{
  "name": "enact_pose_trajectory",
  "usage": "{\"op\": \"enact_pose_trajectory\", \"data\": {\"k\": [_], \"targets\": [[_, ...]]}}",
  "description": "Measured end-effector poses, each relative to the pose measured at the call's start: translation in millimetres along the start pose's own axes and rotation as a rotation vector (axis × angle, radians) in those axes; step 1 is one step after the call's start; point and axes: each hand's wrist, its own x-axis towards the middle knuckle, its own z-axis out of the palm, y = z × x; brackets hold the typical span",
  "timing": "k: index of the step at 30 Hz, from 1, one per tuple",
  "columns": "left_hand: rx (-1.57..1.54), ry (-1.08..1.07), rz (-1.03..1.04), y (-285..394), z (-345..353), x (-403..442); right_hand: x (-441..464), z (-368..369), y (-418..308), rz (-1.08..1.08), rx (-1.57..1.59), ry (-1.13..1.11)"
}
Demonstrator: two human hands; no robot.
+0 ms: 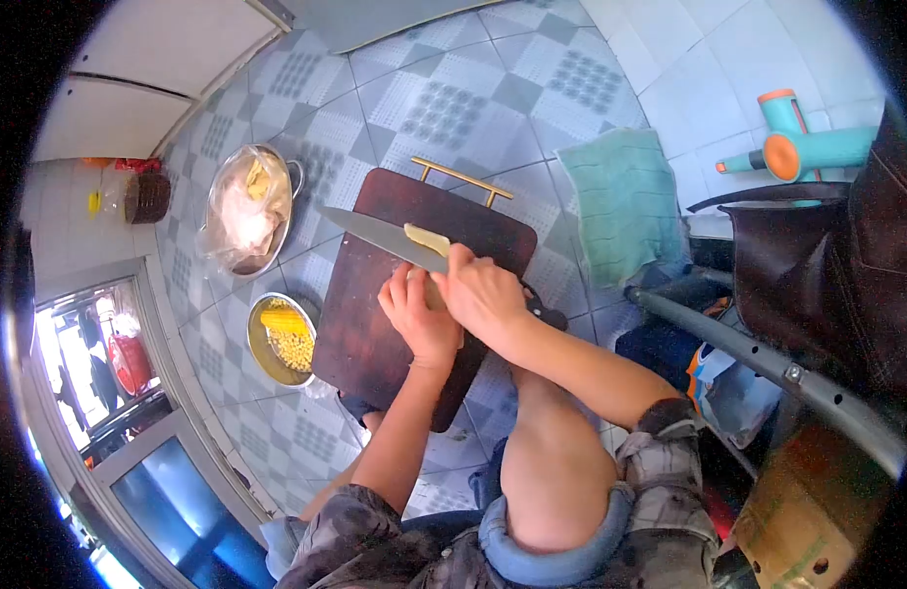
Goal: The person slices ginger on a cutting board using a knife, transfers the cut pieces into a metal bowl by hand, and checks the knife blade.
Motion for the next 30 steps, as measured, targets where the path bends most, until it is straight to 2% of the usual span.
{"op": "enact_pose_trajectory", "data": {"k": [5, 7, 12, 14, 18, 20, 24, 30], "targets": [[-0.009, -0.042, -0.031, 9, -8, 7, -49, -13, 31, 0.062, 0.021, 0.01], [-0.012, -0.046, -0.04, 9, -6, 7, -73, -16, 45, 0.087, -0.068, -0.008], [-0.017, -0.033, -0.011, 4, -2, 4, -21, -1, 18, 0.059, -0.011, 0.033], [-0.009, -0.014, -0.005, 3, 0, 5, 2, 0, 2, -0.017, -0.031, 0.034], [0.015, 0.017, -0.008, 9, -3, 11, -13, -11, 15, -0.044, 0.006, 0.084], [0.0, -0.02, -0.019, 10, -5, 10, -41, -21, 28, 0.063, -0.001, 0.008], [-0.043, -0.026, 0.0, 8, -4, 9, -64, -8, 43, 0.118, -0.091, -0.066], [0.01, -0.026, 0.007, 0, 2, 7, 6, 3, 6, -0.042, -0.045, 0.054]]}}
